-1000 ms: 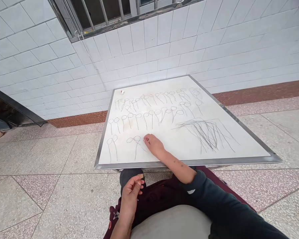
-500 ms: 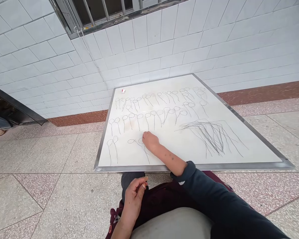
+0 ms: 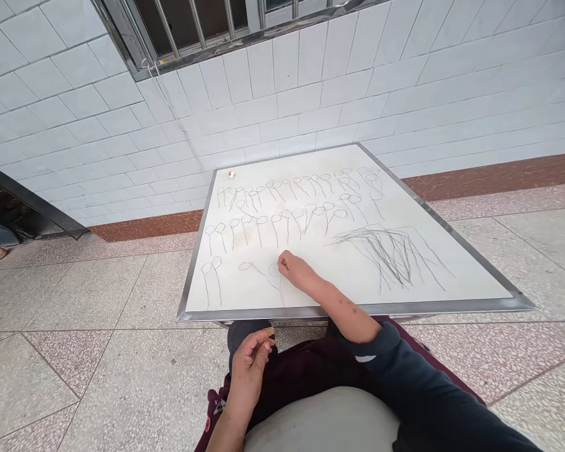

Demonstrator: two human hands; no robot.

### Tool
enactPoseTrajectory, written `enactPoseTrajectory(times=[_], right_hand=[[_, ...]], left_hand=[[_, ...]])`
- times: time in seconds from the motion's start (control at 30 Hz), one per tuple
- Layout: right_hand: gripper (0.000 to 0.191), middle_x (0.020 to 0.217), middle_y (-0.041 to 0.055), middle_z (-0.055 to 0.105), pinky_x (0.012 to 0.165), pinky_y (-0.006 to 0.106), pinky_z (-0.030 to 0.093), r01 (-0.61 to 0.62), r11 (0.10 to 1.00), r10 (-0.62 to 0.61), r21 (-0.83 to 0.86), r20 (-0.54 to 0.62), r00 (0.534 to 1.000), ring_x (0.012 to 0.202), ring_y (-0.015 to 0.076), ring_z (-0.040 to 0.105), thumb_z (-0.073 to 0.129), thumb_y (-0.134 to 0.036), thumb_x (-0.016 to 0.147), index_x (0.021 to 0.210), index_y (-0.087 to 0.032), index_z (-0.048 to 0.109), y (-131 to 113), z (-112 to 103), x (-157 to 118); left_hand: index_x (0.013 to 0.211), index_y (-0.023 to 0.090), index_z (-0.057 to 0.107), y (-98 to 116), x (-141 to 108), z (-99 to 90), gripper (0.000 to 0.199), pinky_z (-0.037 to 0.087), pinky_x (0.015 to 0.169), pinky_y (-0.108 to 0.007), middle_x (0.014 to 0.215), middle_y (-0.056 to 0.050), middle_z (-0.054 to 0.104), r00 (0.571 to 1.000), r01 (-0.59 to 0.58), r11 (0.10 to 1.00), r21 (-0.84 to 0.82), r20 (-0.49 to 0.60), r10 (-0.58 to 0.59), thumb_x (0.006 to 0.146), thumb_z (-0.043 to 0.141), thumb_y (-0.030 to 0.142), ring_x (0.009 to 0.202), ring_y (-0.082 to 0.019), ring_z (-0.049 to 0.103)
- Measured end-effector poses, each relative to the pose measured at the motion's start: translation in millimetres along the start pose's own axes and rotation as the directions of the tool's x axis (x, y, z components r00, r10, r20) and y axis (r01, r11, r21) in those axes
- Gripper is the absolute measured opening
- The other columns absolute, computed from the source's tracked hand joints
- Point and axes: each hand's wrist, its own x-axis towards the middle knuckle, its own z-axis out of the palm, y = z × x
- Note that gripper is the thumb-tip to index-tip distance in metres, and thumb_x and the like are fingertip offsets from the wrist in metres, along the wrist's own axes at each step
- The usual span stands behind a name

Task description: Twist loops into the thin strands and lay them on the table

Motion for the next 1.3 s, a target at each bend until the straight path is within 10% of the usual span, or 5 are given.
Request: enactPoseTrajectory(times=[0.4, 0.83, 1.3], right_hand=[[0.007, 0.075, -0.0037, 0.059, 0.052, 0.020, 0.040, 0.215, 0.783, -0.223, 0.583, -0.059, 0.973, 0.057, 0.0083, 0.051, 0.053, -0.028, 0.086, 0.089, -0.022, 0.052, -46, -37, -116], [0.019, 0.079, -0.0019, 0.057, 0.067, 0.024, 0.042, 0.132, 0.527, -0.304, 0.839, 0.042, 0.952, 0.069, 0.0095, 0.048, 0.058, -0.037, 0.089, 0.096, -0.019, 0.056, -49, -49, -161], [0.023, 0.077, -0.0029, 0.052, 0.057, 0.022, 0.036, 0.324, 0.642, -0.313, 0.695, -0.148, 0.938, 0.059, 0.0085, 0.041, 0.049, -0.041, 0.095, 0.097, -0.022, 0.061, -54, -43, -179]], left_hand=[[0.119, 0.022, 0.063, 88, -3, 27.6, 0.040, 0.047, 0.080, -0.027, 0.097, -0.004, 0.069, 0.971, -0.230, 0.923, -0.309, -0.140, 0.195, 0.081, 0.070, 0.032, 0.091, -0.015, 0.062], [0.111, 0.020, 0.068, 99, -33, 47.0, 0.038, 0.047, 0.078, -0.024, 0.079, 0.001, 0.065, 0.977, -0.211, 0.815, -0.540, -0.146, 0.156, 0.074, 0.077, 0.027, 0.081, -0.012, 0.062], [0.119, 0.024, 0.064, 106, -55, 43.6, 0.041, 0.048, 0.069, -0.020, 0.078, 0.002, 0.058, 0.982, -0.108, 0.764, -0.636, 0.051, 0.182, 0.080, 0.072, 0.020, 0.071, -0.008, 0.056]])
